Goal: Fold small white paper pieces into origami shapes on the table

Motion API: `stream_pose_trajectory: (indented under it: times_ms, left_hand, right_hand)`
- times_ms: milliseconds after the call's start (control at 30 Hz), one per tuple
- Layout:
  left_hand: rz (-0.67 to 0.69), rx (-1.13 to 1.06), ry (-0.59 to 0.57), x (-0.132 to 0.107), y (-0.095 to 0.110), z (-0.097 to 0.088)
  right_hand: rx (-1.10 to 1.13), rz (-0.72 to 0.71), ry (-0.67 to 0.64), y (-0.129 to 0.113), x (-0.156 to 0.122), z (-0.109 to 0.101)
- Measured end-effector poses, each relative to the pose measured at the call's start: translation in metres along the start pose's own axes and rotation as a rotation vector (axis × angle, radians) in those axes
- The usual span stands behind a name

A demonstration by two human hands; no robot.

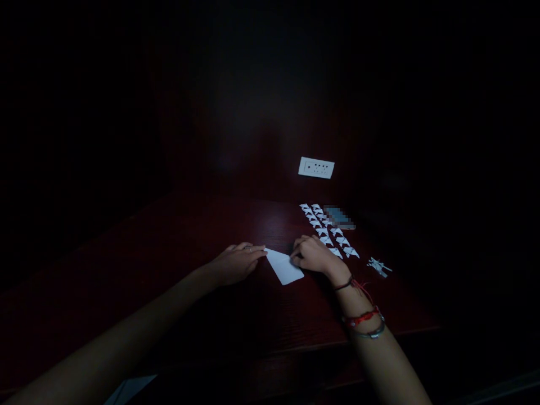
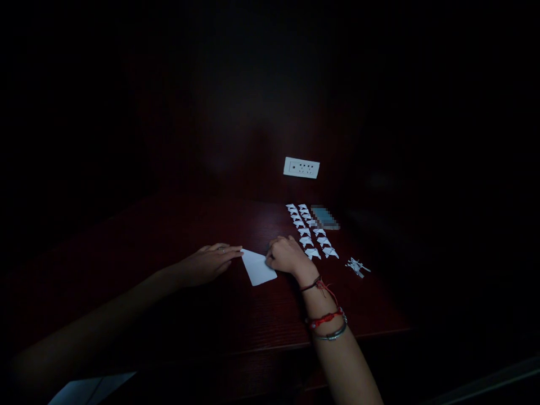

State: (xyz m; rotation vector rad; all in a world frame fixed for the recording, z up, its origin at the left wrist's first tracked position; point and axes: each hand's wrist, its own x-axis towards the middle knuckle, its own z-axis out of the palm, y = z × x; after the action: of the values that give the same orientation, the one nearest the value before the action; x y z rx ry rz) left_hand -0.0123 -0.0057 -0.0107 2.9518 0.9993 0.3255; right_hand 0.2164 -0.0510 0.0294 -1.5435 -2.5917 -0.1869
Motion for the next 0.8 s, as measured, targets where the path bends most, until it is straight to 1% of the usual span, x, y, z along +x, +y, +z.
stream_pose_trajectory:
  times_ms: [100,233,367,467,600,700,800]
  left_hand:
    - [0.017,-0.006,0.04,0.0,0.001,0.001]
    - [0.049,0.022,0.094,0.001,0.005,0.0]
    - [0.073,0.039,0.127,0.003,0.011,0.0]
    - [0.071,0.011,0.127,0.005,0.012,0.0]
    - [0.034,-0.066,0.147,0.009,0.009,0.001]
    - [-0.005,-0.133,0.183,0.012,0.007,-0.001]
    - [-0.03,-0.161,0.258,0.012,0.009,-0.006]
  right_hand:
    - [0.055,0.01,0.043,0.001,0.003,0.004]
    - [0.198,0.016,0.163,-0.002,0.011,0.017]
    - [0.276,0.085,0.157,-0.006,0.02,0.032]
    - [0.356,0.131,0.159,-0.008,0.024,0.038]
    - [0.421,0.129,0.145,-0.011,0.026,0.037]
    - [0.465,0.073,0.213,-0.017,0.026,0.031]
    - [0.481,0.039,0.288,-0.023,0.025,0.024]
